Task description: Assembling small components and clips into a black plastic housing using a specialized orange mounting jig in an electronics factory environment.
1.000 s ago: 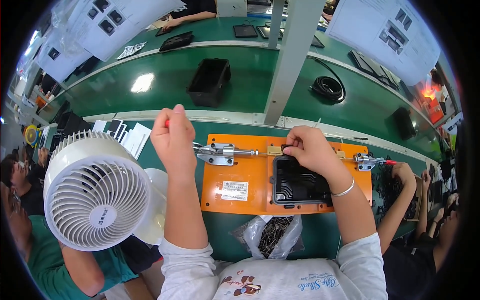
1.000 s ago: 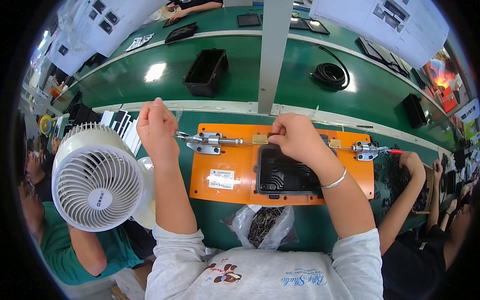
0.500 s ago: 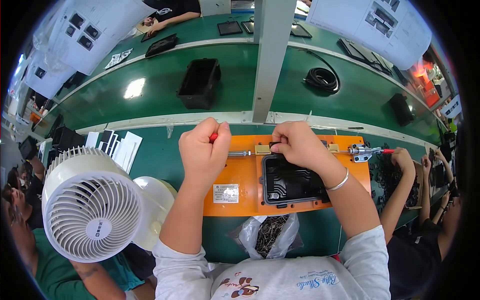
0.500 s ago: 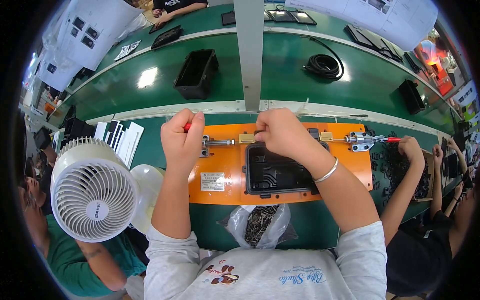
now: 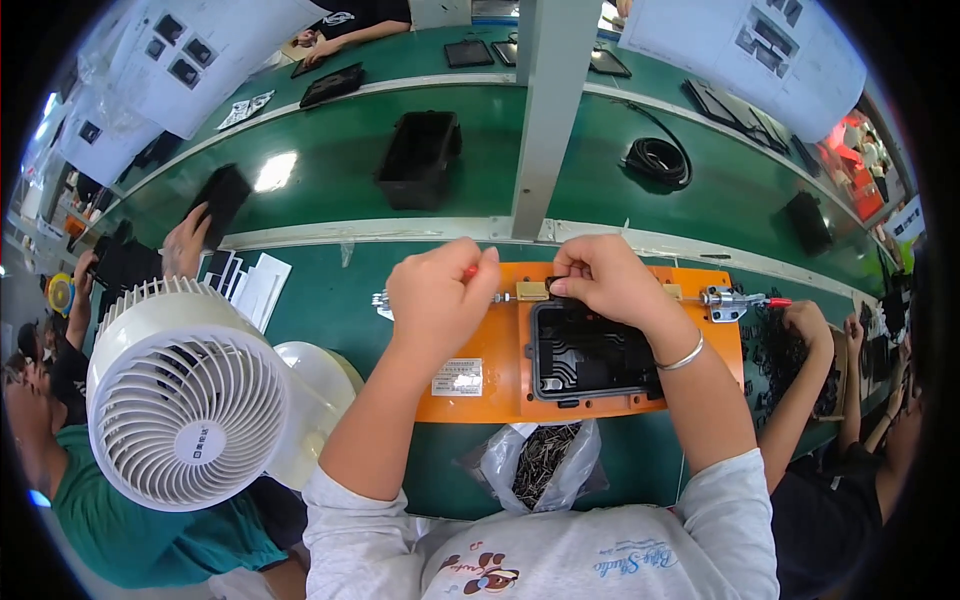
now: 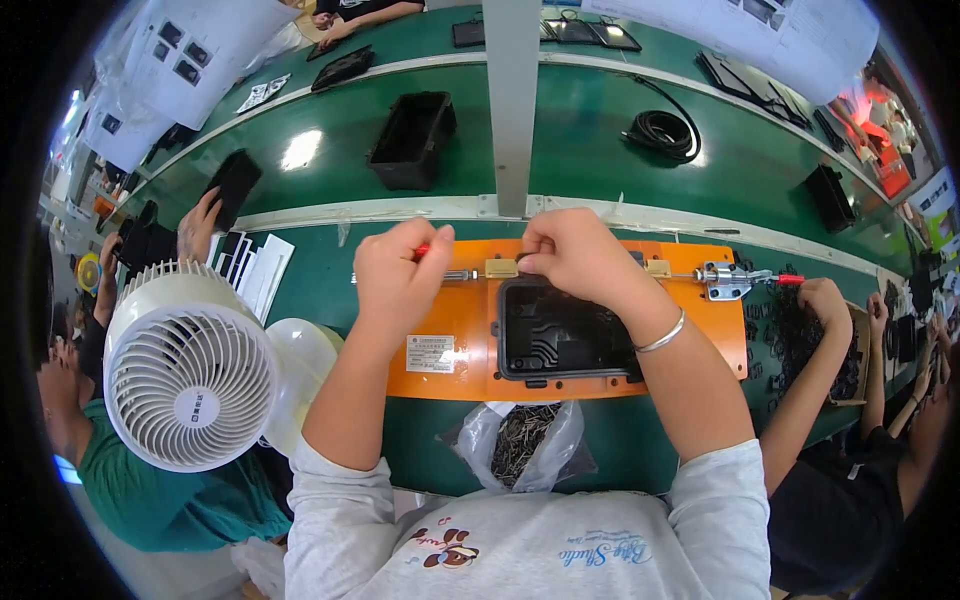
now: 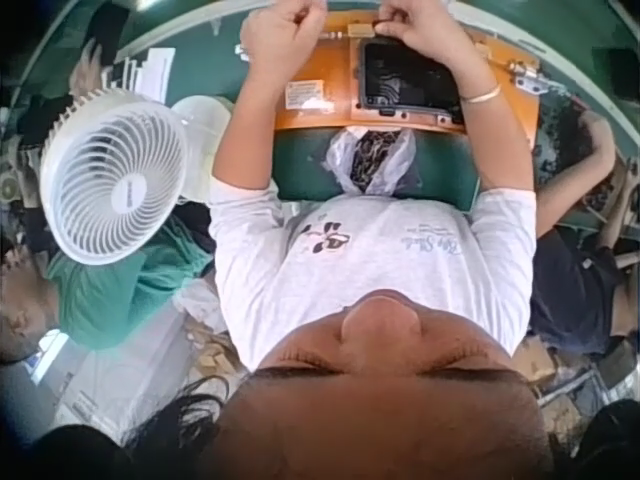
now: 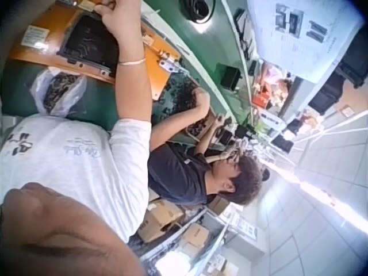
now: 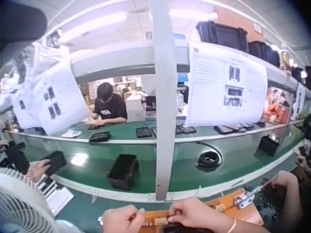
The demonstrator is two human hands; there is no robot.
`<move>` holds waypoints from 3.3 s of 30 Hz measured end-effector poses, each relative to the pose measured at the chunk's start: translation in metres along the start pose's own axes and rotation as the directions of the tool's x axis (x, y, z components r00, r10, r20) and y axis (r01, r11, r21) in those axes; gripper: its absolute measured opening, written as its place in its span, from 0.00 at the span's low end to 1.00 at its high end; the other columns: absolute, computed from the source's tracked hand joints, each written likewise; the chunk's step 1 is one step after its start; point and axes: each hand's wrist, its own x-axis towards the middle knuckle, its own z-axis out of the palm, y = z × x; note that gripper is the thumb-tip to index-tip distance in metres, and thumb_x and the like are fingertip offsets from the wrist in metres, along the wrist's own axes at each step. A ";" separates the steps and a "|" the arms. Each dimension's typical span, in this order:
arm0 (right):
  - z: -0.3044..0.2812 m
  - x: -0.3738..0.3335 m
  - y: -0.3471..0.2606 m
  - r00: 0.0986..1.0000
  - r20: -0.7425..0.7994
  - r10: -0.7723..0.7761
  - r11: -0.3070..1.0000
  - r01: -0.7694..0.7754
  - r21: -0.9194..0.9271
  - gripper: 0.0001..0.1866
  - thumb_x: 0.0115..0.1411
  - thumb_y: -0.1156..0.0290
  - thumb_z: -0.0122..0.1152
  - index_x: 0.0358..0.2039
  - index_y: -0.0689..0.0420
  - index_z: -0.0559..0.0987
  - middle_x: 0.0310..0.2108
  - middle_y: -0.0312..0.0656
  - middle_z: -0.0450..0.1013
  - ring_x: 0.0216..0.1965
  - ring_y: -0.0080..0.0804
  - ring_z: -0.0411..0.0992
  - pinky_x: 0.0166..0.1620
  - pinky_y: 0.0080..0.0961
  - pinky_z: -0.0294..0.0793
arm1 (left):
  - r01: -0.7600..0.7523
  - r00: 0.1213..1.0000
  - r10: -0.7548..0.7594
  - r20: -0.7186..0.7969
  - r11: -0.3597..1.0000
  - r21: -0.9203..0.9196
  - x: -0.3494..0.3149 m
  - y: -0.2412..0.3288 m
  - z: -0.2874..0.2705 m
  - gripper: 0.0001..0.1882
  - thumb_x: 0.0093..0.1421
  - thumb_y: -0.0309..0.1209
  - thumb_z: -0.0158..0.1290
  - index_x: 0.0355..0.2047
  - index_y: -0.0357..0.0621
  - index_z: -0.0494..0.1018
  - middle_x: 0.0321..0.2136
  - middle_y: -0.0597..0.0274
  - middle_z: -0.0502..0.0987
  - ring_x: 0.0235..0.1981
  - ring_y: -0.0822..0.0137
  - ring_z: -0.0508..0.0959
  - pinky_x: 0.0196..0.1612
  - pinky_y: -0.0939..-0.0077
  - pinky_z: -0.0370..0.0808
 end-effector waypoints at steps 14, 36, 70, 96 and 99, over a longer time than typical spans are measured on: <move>-0.005 -0.001 0.010 0.999 0.039 -0.029 0.978 0.020 0.210 0.05 0.50 0.77 0.64 0.23 0.63 0.76 0.19 0.35 0.70 0.21 0.19 0.66 0.26 0.19 0.67 | 0.148 0.379 -0.851 -0.364 0.444 -0.884 -0.021 -0.101 -0.037 0.14 0.68 0.37 0.37 0.49 0.44 0.59 0.29 0.61 0.65 0.22 0.71 0.64 0.27 0.73 0.66; -0.004 0.012 0.003 0.996 -0.012 -0.088 0.990 0.087 -0.110 0.11 0.42 0.73 0.70 0.18 0.62 0.75 0.17 0.44 0.71 0.20 0.35 0.70 0.26 0.29 0.68 | -0.169 0.317 -0.945 -0.086 0.033 -0.985 -0.017 -0.117 -0.046 0.21 0.65 0.47 0.44 0.20 0.48 0.58 0.14 0.66 0.60 0.16 0.70 0.59 0.19 0.76 0.59; -0.001 0.008 -0.008 0.999 -0.043 0.026 1.000 -0.027 -0.017 0.11 0.44 0.77 0.69 0.16 0.64 0.73 0.15 0.45 0.70 0.16 0.34 0.71 0.22 0.29 0.68 | -0.254 0.959 0.270 -0.091 0.955 0.154 0.000 -0.005 0.019 0.18 0.52 0.26 0.57 0.11 0.44 0.60 0.10 0.59 0.63 0.09 0.62 0.63 0.14 0.72 0.60; -0.043 -0.078 -0.004 0.928 -0.373 -0.010 0.914 -0.143 -0.379 0.25 0.43 0.55 0.72 0.30 0.61 0.71 0.24 0.50 0.73 0.30 0.50 0.72 0.32 0.39 0.70 | 0.043 0.991 -0.042 -0.127 0.999 0.012 -0.051 0.002 -0.019 0.14 0.52 0.35 0.58 0.29 0.39 0.68 0.28 0.52 0.68 0.32 0.53 0.69 0.35 0.61 0.65; -0.036 -0.124 0.018 0.911 -0.379 0.162 0.845 -0.327 -0.423 0.27 0.42 0.56 0.72 0.33 0.60 0.69 0.27 0.49 0.73 0.31 0.50 0.73 0.33 0.40 0.71 | 0.108 0.939 -0.103 0.328 0.994 0.004 -0.064 0.045 -0.003 0.20 0.49 0.42 0.61 0.22 0.40 0.66 0.20 0.55 0.68 0.23 0.50 0.70 0.28 0.60 0.65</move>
